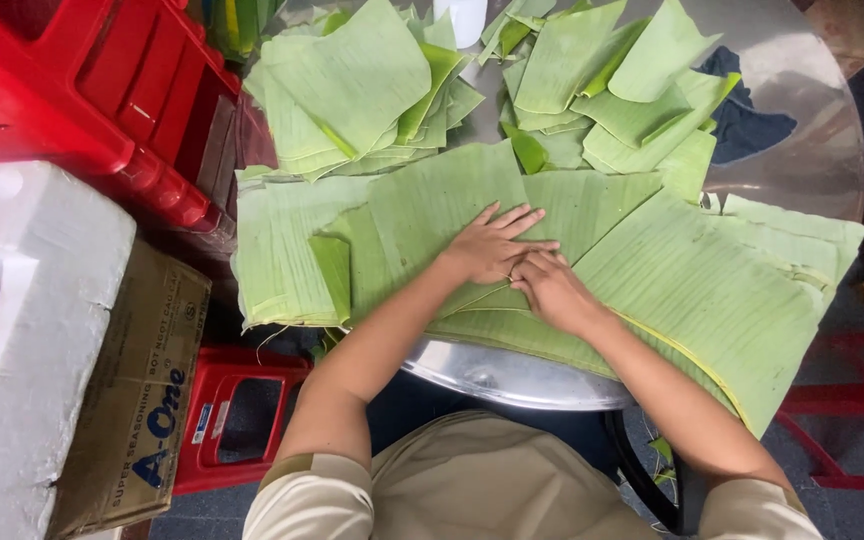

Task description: Sorting and stacking banana leaves on a metal table in a production environment.

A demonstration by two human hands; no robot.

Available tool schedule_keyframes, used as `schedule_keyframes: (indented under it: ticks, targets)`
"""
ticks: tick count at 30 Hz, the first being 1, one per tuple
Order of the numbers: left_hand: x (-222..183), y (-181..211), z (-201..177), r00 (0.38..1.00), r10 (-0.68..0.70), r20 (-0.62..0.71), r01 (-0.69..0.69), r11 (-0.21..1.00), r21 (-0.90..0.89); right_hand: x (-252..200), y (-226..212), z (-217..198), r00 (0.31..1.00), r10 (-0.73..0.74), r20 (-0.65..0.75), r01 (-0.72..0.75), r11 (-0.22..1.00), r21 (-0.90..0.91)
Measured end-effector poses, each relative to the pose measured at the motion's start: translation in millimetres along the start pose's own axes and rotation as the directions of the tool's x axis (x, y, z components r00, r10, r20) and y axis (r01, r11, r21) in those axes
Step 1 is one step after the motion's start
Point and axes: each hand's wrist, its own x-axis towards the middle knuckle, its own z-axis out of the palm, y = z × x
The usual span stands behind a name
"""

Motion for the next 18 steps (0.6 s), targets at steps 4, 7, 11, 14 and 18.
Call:
schedule_keyframes:
  ticks: [4, 7, 11, 14, 18]
  targets:
    - [4, -2, 7, 1.0, -0.022, 0.02, 0.022, 1.0, 0.003, -7, 2, -2, 0.998, -0.051, 0.031, 0.051, 0.998, -0.025]
    - [16, -9, 22, 0.998, -0.049, 0.037, 0.05, 0.999, -0.019, -15, -8, -29, 0.998, -0.04, 0.053, 0.041, 0.999, -0.012]
    - [15, -11, 20, 0.997, -0.047, 0.059, 0.051, 0.996, -0.066, -38, 0, -63, 0.994, 0.075, 0.084, -0.073, 0.997, -0.026]
    - [16, -13, 19, 0.998, -0.041, 0.044, 0.044, 0.996, -0.083, -58, 25, -69, 0.989, 0.131, 0.073, -0.133, 0.991, 0.023]
    - [16, -11, 22, 0.999, -0.029, 0.037, 0.033, 0.994, -0.106, -89, 23, -84, 0.968, 0.221, 0.119, -0.243, 0.943, 0.229]
